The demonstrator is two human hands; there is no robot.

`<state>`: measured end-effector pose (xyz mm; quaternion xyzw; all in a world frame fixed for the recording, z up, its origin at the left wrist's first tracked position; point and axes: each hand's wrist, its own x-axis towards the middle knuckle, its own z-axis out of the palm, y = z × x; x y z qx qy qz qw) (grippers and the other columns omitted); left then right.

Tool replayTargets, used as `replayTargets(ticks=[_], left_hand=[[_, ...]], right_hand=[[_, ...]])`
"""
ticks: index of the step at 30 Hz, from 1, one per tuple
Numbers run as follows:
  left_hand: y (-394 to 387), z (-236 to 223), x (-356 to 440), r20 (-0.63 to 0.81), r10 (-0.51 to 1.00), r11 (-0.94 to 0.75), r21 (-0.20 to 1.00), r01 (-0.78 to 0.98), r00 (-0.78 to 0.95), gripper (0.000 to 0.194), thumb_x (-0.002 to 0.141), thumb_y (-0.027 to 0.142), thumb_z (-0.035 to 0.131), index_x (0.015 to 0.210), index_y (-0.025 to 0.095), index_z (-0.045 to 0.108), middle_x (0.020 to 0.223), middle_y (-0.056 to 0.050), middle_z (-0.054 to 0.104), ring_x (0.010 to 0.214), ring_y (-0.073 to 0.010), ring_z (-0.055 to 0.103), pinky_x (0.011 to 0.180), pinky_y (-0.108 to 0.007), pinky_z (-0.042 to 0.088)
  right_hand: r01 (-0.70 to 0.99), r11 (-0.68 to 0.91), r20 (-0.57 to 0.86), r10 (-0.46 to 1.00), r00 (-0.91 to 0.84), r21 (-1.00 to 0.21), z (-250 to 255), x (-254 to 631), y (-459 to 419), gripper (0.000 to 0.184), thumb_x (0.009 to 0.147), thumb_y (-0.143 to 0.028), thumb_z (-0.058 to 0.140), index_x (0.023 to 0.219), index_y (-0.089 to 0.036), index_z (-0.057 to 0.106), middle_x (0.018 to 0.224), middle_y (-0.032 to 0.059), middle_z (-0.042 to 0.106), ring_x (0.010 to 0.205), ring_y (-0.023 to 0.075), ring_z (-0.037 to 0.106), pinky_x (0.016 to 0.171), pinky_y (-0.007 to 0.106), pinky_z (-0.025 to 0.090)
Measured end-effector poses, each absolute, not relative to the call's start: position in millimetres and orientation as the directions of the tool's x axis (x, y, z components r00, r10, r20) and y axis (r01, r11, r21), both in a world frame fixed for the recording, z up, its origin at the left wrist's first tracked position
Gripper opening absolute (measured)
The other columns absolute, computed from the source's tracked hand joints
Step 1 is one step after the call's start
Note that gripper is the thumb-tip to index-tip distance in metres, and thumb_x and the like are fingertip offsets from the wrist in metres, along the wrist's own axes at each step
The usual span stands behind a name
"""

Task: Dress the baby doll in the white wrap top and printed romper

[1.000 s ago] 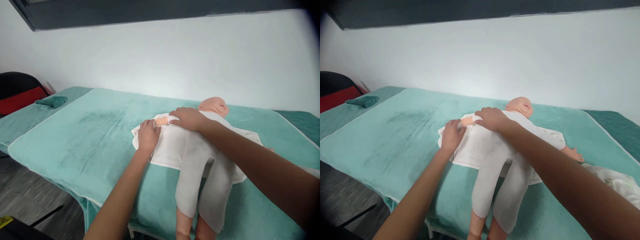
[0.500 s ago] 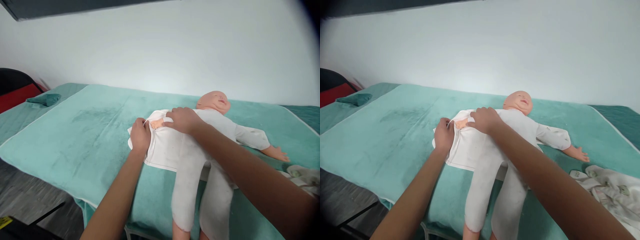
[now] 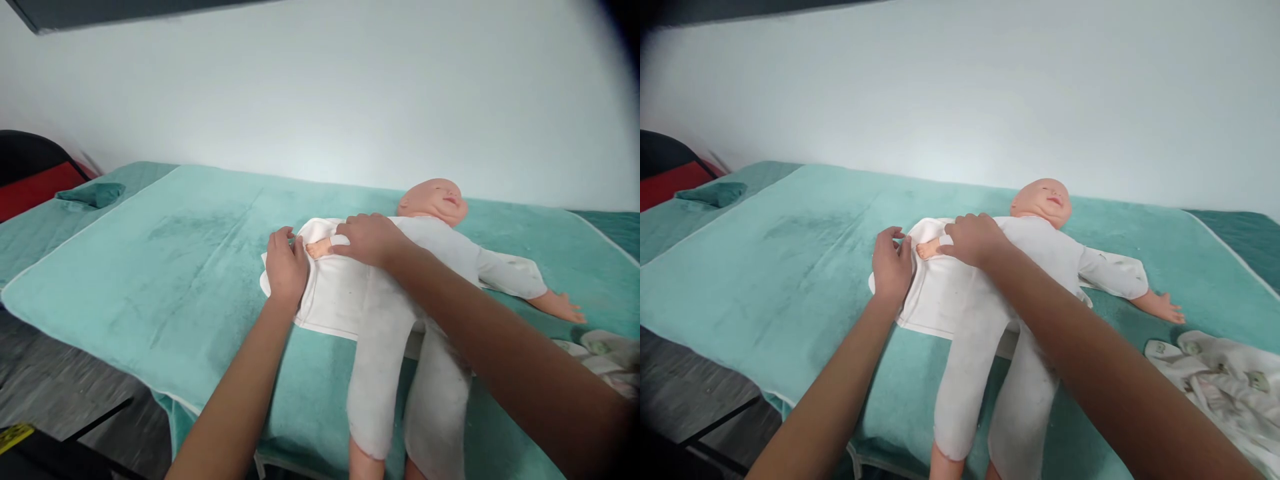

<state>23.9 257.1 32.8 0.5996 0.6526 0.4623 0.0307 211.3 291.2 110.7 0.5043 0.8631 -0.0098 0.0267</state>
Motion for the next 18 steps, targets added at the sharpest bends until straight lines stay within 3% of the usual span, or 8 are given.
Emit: replayTargets(ticks=[5,11,14,18], left_hand=[[256.5,35.1,21.8,0.425,0.859,-0.020,0.584,0.811,-0.285,0.017,0.095,0.034,0.053,0.101,0.020,0.062,0.101,-0.010,0.067,0.098,-0.0286,0.062,0.082,-0.040,0.047],[252.3,38.2,26.5,0.620,0.754,-0.189,0.522,0.832,-0.217,0.011,0.097,0.030,0.051,0.098,0.022,0.058,0.100,-0.007,0.062,0.095,-0.0220,0.060,0.079,-0.033,0.045],[249.8,36.8,29.3,0.657,0.740,-0.246,0.467,0.849,-0.146,0.013,0.099,0.031,0.049,0.099,0.022,0.058,0.100,-0.007,0.061,0.094,-0.0212,0.059,0.076,-0.032,0.043],[243.3,40.5,39.3,0.678,0.727,-0.326,0.479,0.815,-0.108,0.017,0.102,0.030,0.044,0.101,0.021,0.059,0.100,-0.007,0.061,0.090,-0.0193,0.058,0.071,-0.030,0.042]], right_hand=[[0.854,0.518,-0.038,0.853,-0.520,-0.053,109.2,215.0,291.0,0.045,0.093,-0.060,0.045,0.111,-0.028,0.071,0.104,0.0088,0.069,0.096,0.0266,0.061,0.080,0.039,0.038],[0.852,0.521,-0.010,0.853,-0.522,-0.052,105.4,215.3,292.1,0.043,0.093,-0.058,0.046,0.115,-0.030,0.070,0.107,0.0080,0.070,0.096,0.0267,0.061,0.079,0.038,0.038],[0.860,0.510,-0.016,0.860,-0.511,-0.018,104.5,211.5,291.8,0.047,0.095,-0.059,0.043,0.119,-0.027,0.068,0.108,0.0103,0.069,0.096,0.0282,0.061,0.079,0.039,0.038],[0.872,0.484,-0.023,0.875,-0.484,0.071,103.5,203.4,292.2,0.050,0.097,-0.057,0.037,0.110,-0.019,0.066,0.104,0.0147,0.068,0.095,0.0306,0.061,0.077,0.041,0.040]])
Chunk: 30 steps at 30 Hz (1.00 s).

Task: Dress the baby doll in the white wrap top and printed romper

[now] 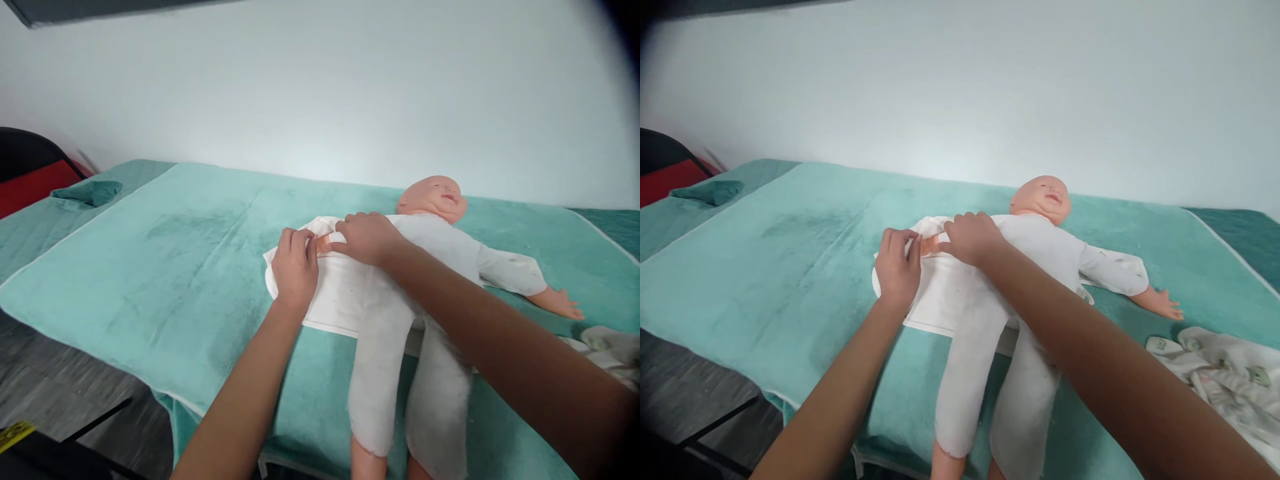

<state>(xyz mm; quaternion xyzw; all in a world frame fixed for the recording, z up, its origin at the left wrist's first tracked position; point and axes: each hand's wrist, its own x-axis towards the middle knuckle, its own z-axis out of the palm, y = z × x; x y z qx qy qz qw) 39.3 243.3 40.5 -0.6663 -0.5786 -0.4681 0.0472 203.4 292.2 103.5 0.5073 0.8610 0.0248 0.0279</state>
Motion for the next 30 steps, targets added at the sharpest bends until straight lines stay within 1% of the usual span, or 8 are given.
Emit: replayTargets(ticks=[7,11,14,17,19,22,26,30], left_hand=[[219.1,58.8,83.6,0.609,0.786,-0.552,0.613,0.565,0.107,0.023,0.103,0.032,0.041,0.100,0.024,0.062,0.098,-0.006,0.061,0.092,-0.0182,0.059,0.080,-0.029,0.046],[217.9,54.2,85.6,0.484,0.875,-0.443,0.782,0.439,0.020,0.025,0.099,0.037,0.050,0.119,0.024,0.057,0.095,-0.004,0.061,0.082,-0.0165,0.057,0.072,-0.028,0.045],[225.5,46.6,76.7,0.395,0.915,-0.317,0.823,0.471,-0.075,0.037,0.095,0.043,0.058,0.126,0.023,0.055,0.087,-0.001,0.060,0.076,-0.0161,0.056,0.072,-0.029,0.043],[230.1,42.6,71.5,0.377,0.926,-0.306,0.731,0.610,0.013,0.024,0.096,0.043,0.056,0.102,0.021,0.063,0.084,-0.001,0.062,0.079,-0.0172,0.057,0.071,-0.029,0.039],[229.9,43.0,71.6,0.408,0.907,-0.370,0.661,0.653,0.101,0.022,0.099,0.037,0.050,0.090,0.021,0.061,0.088,-0.002,0.063,0.083,-0.0177,0.057,0.073,-0.029,0.039],[227.9,48.4,74.7,0.453,0.885,-0.428,0.705,0.565,0.106,0.021,0.102,0.033,0.043,0.096,0.021,0.058,0.094,-0.003,0.063,0.090,-0.0173,0.057,0.080,-0.029,0.040],[225.8,62.0,81.6,0.375,0.926,-0.368,0.864,0.343,0.049,0.023,0.102,0.038,0.042,0.093,0.022,0.055,0.087,0.001,0.057,0.082,-0.0141,0.053,0.076,-0.025,0.040],[222.5,72.7,89.3,0.319,0.947,-0.318,0.920,0.231,0.035,0.026,0.102,0.040,0.044,0.085,0.021,0.051,0.081,0.002,0.047,0.078,-0.0128,0.047,0.073,-0.024,0.038]], right_hand=[[0.881,0.466,-0.040,0.885,-0.464,0.081,104.4,195.8,298.9,0.018,0.089,-0.022,0.051,0.102,-0.019,0.063,0.104,0.0156,0.069,0.093,0.0288,0.063,0.076,0.038,0.041],[0.894,0.430,0.085,0.903,-0.422,-0.124,115.9,208.1,290.2,0.018,0.087,-0.023,0.053,0.101,-0.019,0.063,0.105,0.0126,0.070,0.088,0.0261,0.063,0.075,0.036,0.043],[0.839,0.362,0.390,0.899,-0.199,-0.406,122.0,239.0,271.1,0.023,0.093,-0.029,0.045,0.104,-0.022,0.064,0.114,0.0101,0.070,0.100,0.0253,0.063,0.084,0.036,0.045],[0.839,0.134,0.558,0.799,0.223,-0.527,113.9,286.8,246.5,0.022,0.092,-0.028,0.045,0.096,-0.023,0.066,0.105,0.0092,0.072,0.095,0.0239,0.064,0.082,0.035,0.045],[0.827,-0.140,0.513,0.724,0.461,-0.545,101.3,318.0,231.5,0.021,0.088,-0.035,0.052,0.095,-0.024,0.068,0.089,0.0072,0.073,0.084,0.0254,0.065,0.075,0.035,0.043],[0.775,-0.381,0.327,0.746,0.580,-0.504,83.6,347.4,215.5,0.031,0.089,-0.046,0.050,0.103,-0.027,0.071,0.085,0.0067,0.074,0.085,0.0290,0.066,0.072,0.037,0.041],[0.790,-0.431,0.211,0.805,0.555,-0.436,80.8,353.4,205.2,0.045,0.093,-0.056,0.040,0.115,-0.030,0.070,0.095,0.0096,0.076,0.096,0.0342,0.067,0.075,0.039,0.041],[0.807,-0.492,0.088,0.834,0.545,-0.328,88.5,350.5,199.2,0.061,0.094,-0.065,0.028,0.125,-0.029,0.066,0.110,0.0168,0.074,0.106,0.0423,0.064,0.079,0.045,0.042]])
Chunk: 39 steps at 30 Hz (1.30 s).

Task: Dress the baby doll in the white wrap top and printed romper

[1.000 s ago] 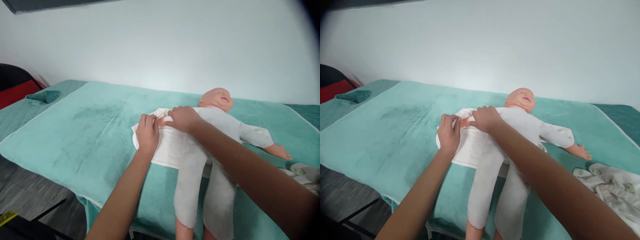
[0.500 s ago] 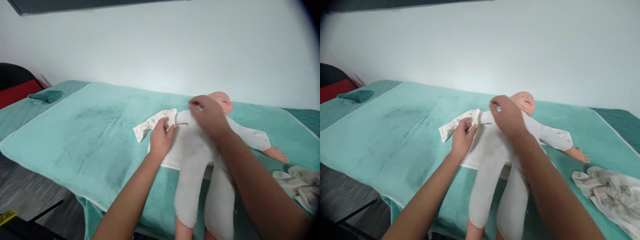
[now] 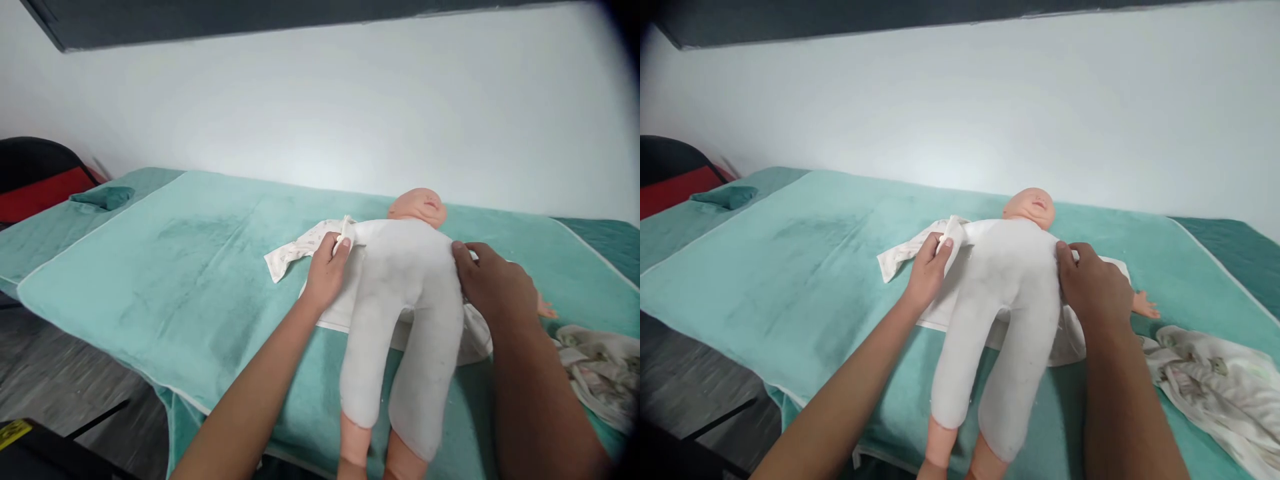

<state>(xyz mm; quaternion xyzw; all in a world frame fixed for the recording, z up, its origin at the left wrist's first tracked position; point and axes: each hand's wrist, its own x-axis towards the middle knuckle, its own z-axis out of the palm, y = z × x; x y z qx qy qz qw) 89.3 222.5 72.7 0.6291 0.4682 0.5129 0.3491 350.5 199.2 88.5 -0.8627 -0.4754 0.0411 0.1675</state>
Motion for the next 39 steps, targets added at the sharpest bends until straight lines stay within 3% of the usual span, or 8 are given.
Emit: replayTargets(ticks=[3,7,11,14,25,31,36,39], left_hand=[[219.7,74.1,92.1,0.302,0.952,-0.304,0.930,0.205,0.039,0.027,0.101,0.040,0.044,0.083,0.021,0.048,0.080,0.003,0.044,0.076,-0.0126,0.043,0.072,-0.024,0.036],[219.0,73.6,94.0,0.285,0.956,-0.292,0.935,0.201,0.064,0.028,0.101,0.040,0.044,0.081,0.021,0.045,0.079,0.003,0.043,0.076,-0.0124,0.042,0.072,-0.024,0.035],[224.4,78.4,101.2,0.312,0.946,-0.323,0.924,0.205,0.085,0.024,0.101,0.037,0.043,0.084,0.021,0.047,0.083,0.003,0.047,0.080,-0.0130,0.046,0.075,-0.024,0.036],[231.0,85.6,109.2,0.347,0.931,-0.363,0.908,0.208,0.108,0.020,0.101,0.035,0.043,0.088,0.022,0.049,0.086,0.003,0.051,0.082,-0.0131,0.048,0.077,-0.024,0.037],[236.0,119.4,113.4,0.340,0.925,-0.379,0.851,0.363,0.167,0.020,0.101,0.036,0.041,0.087,0.024,0.047,0.079,0.002,0.054,0.078,-0.0155,0.053,0.072,-0.027,0.038],[237.0,133.3,116.4,0.310,0.936,-0.353,0.794,0.495,0.168,0.020,0.100,0.034,0.042,0.084,0.023,0.046,0.078,0.001,0.056,0.076,-0.0169,0.055,0.070,-0.028,0.038],[210.2,143.0,121.9,0.308,0.905,-0.420,0.530,0.737,0.294,0.026,0.096,0.024,0.048,0.070,0.021,0.046,0.079,-0.005,0.058,0.075,-0.0196,0.054,0.068,-0.032,0.037],[177.1,156.9,128.0,0.288,0.874,-0.484,0.443,0.755,0.391,0.028,0.095,0.021,0.049,0.067,0.021,0.049,0.077,-0.006,0.059,0.068,-0.0187,0.053,0.063,-0.032,0.036]], right_hand=[[0.810,-0.462,0.060,0.855,0.515,-0.363,89.8,348.9,195.5,0.062,0.094,-0.065,0.028,0.131,-0.029,0.063,0.117,0.0168,0.072,0.112,0.0432,0.063,0.085,0.048,0.043],[0.733,-0.370,0.080,0.863,0.498,-0.571,87.2,342.9,191.7,0.059,0.093,-0.065,0.038,0.135,-0.030,0.061,0.116,0.0133,0.073,0.113,0.0384,0.063,0.090,0.047,0.044],[0.559,-0.204,0.147,0.842,0.519,-0.804,81.6,331.0,190.3,0.056,0.087,-0.062,0.055,0.131,-0.029,0.063,0.102,0.0073,0.075,0.095,0.0268,0.067,0.083,0.039,0.048],[0.448,-0.097,0.148,0.865,0.480,-0.889,75.2,321.5,192.4,0.057,0.084,-0.061,0.062,0.131,-0.028,0.063,0.092,0.0032,0.074,0.083,0.0221,0.065,0.076,0.035,0.049],[0.631,0.103,0.384,0.864,0.327,-0.769,65.5,310.9,191.3,0.052,0.092,-0.056,0.054,0.136,-0.028,0.061,0.103,0.0091,0.075,0.092,0.0272,0.068,0.087,0.045,0.051],[0.442,0.129,0.259,0.933,0.249,-0.888,60.8,309.0,196.8,0.056,0.089,-0.057,0.059,0.137,-0.028,0.058,0.095,0.0046,0.073,0.087,0.0235,0.066,0.079,0.039,0.053],[0.345,0.027,0.124,0.957,0.261,-0.938,62.3,306.6,198.0,0.059,0.089,-0.062,0.055,0.137,-0.028,0.055,0.098,0.0025,0.070,0.081,0.0201,0.061,0.068,0.032,0.051],[0.353,-0.002,0.099,0.959,0.266,-0.935,66.5,304.9,195.6,0.060,0.090,-0.064,0.052,0.138,-0.028,0.053,0.100,0.0025,0.069,0.083,0.0207,0.061,0.071,0.033,0.051]])
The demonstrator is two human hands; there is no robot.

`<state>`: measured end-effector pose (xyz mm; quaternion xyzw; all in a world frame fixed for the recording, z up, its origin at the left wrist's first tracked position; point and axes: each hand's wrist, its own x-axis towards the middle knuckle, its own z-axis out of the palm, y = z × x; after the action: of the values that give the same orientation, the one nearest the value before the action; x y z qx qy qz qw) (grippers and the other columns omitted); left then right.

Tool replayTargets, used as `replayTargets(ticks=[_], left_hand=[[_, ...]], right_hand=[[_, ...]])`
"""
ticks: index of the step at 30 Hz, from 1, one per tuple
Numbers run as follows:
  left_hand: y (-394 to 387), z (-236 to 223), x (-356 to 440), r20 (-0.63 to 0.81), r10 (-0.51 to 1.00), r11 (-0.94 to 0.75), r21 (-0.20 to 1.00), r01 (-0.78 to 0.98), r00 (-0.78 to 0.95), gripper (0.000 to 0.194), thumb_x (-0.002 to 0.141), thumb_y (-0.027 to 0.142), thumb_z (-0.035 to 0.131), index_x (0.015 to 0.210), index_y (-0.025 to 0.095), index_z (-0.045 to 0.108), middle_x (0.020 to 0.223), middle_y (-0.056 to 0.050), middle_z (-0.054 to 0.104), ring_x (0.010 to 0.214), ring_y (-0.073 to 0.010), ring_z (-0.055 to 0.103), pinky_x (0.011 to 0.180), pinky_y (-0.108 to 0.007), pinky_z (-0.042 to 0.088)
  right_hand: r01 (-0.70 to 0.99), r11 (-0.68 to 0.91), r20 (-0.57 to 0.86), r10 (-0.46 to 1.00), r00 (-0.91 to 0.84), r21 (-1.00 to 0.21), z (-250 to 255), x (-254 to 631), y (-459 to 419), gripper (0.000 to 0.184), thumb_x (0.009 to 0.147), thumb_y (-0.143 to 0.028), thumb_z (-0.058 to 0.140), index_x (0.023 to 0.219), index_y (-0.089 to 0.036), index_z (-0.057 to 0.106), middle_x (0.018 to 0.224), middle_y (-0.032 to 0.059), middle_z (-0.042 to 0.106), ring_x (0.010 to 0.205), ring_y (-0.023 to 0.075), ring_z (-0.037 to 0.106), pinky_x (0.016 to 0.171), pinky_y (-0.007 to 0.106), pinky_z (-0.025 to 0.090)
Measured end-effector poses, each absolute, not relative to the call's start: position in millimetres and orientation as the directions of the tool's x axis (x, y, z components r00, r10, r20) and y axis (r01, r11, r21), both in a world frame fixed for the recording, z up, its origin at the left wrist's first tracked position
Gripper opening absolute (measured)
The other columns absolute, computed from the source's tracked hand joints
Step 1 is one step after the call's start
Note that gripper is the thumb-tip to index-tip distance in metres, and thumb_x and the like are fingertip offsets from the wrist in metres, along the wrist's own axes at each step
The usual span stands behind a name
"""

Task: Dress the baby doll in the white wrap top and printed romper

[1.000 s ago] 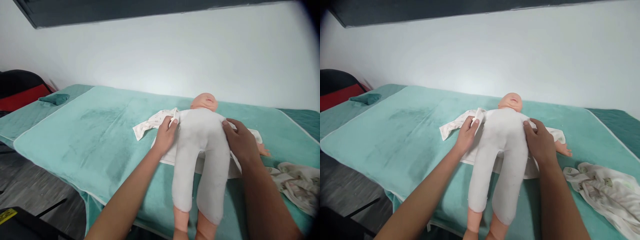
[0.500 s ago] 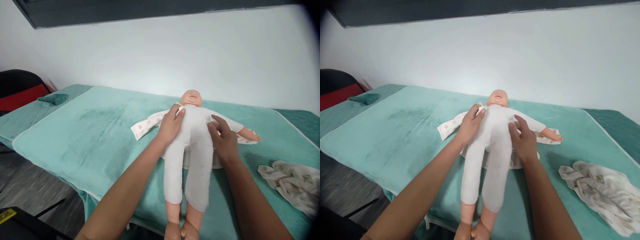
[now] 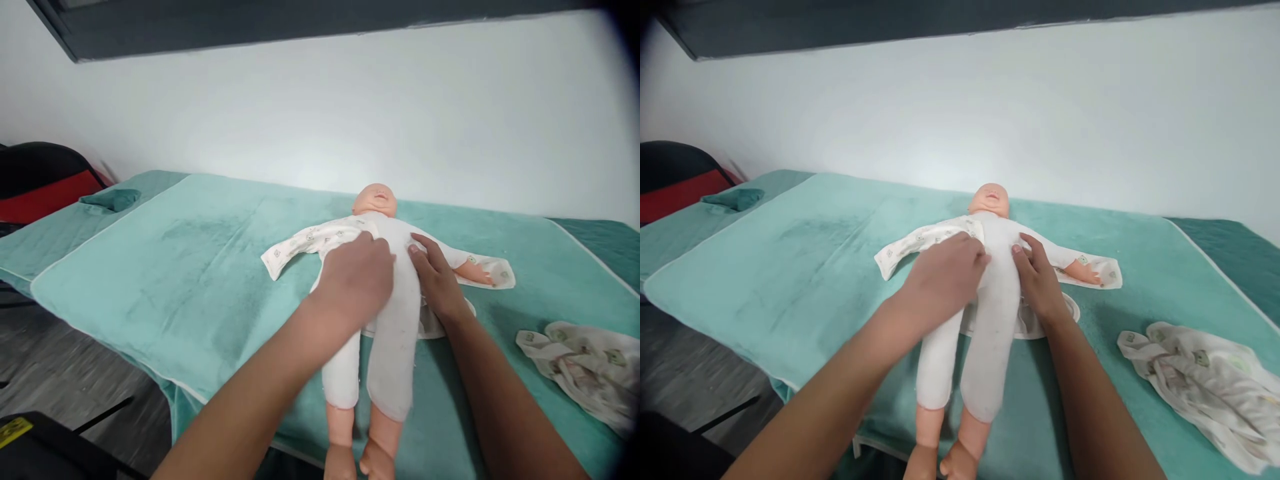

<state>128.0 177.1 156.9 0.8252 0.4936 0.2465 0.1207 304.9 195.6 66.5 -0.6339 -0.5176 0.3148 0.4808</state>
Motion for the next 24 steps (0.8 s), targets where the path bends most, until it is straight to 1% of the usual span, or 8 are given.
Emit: replayTargets(ticks=[4,7,10,12,15,18,21,24], left_hand=[[145.3,172.6,125.2,0.255,0.793,-0.574,0.619,0.536,0.554,0.026,0.098,0.022,0.046,0.076,0.023,0.062,0.076,-0.003,0.066,0.065,-0.0176,0.059,0.061,-0.032,0.041],[156.8,153.7,97.2,0.377,0.867,-0.499,0.661,0.561,0.326,0.022,0.097,0.022,0.046,0.102,0.026,0.067,0.102,-0.002,0.073,0.094,-0.0208,0.066,0.080,-0.034,0.049],[190.8,108.5,50.7,0.448,0.884,-0.361,0.471,0.805,0.134,0.041,0.091,0.017,0.050,0.131,0.022,0.056,0.135,-0.009,0.062,0.125,-0.0288,0.055,0.100,-0.042,0.045],[212.4,78.1,20.5,0.375,0.923,-0.216,0.320,0.923,0.086,0.055,0.087,0.016,0.053,0.141,0.019,0.048,0.146,-0.014,0.053,0.134,-0.0349,0.047,0.103,-0.048,0.042],[232.8,50.5,-10.3,0.282,0.954,-0.143,0.131,0.981,0.102,0.052,0.092,0.016,0.044,0.143,0.018,0.046,0.140,-0.014,0.058,0.127,-0.0353,0.051,0.098,-0.049,0.042],[246.3,46.3,-26.6,0.308,0.937,-0.166,-0.024,0.986,0.166,0.049,0.095,0.013,0.032,0.141,0.019,0.049,0.130,-0.014,0.063,0.116,-0.0329,0.057,0.091,-0.046,0.041],[263.5,52.5,-40.5,0.363,0.907,-0.195,-0.081,0.977,0.211,0.049,0.096,0.013,0.031,0.140,0.021,0.051,0.127,-0.014,0.062,0.115,-0.0316,0.056,0.090,-0.044,0.039],[281.1,56.4,-52.6,0.383,0.906,-0.169,-0.063,0.984,0.180,0.045,0.097,0.016,0.033,0.135,0.022,0.055,0.123,-0.015,0.063,0.115,-0.0319,0.054,0.091,-0.044,0.037]], right_hand=[[0.376,0.004,0.106,0.962,0.250,-0.927,68.2,305.1,194.3,0.062,0.090,-0.064,0.050,0.139,-0.026,0.052,0.094,0.0035,0.069,0.083,0.0221,0.062,0.077,0.035,0.050],[0.364,-0.005,0.101,0.957,0.272,-0.931,66.3,306.3,195.8,0.066,0.089,-0.067,0.051,0.139,-0.025,0.052,0.109,0.0069,0.070,0.094,0.0242,0.064,0.085,0.038,0.052],[0.333,-0.029,0.061,0.965,0.256,-0.942,64.9,307.6,198.4,0.071,0.088,-0.070,0.051,0.145,-0.028,0.047,0.137,0.0088,0.061,0.121,0.0278,0.059,0.099,0.040,0.049],[0.312,-0.051,0.020,0.975,0.220,-0.949,64.9,308.2,199.8,0.077,0.088,-0.071,0.050,0.152,-0.029,0.039,0.153,0.0076,0.048,0.136,0.0278,0.049,0.110,0.040,0.043],[0.264,-0.085,-0.039,0.984,0.172,-0.961,65.1,308.5,200.2,0.088,0.085,-0.070,0.057,0.158,-0.030,0.027,0.161,0.0070,0.038,0.143,0.0277,0.043,0.116,0.040,0.038],[0.179,-0.095,-0.064,0.984,0.167,-0.979,64.2,308.3,198.6,0.094,0.081,-0.065,0.066,0.158,-0.034,0.023,0.157,0.0075,0.044,0.136,0.0294,0.051,0.111,0.044,0.046],[0.102,-0.076,-0.057,0.982,0.178,-0.992,61.9,307.7,196.7,0.094,0.079,-0.059,0.071,0.158,-0.038,0.024,0.153,0.0072,0.049,0.129,0.0296,0.057,0.106,0.047,0.050],[0.052,-0.035,-0.024,0.982,0.187,-0.998,59.6,306.4,195.6,0.094,0.079,-0.055,0.072,0.158,-0.038,0.024,0.154,0.0076,0.047,0.130,0.0294,0.057,0.105,0.047,0.051]])
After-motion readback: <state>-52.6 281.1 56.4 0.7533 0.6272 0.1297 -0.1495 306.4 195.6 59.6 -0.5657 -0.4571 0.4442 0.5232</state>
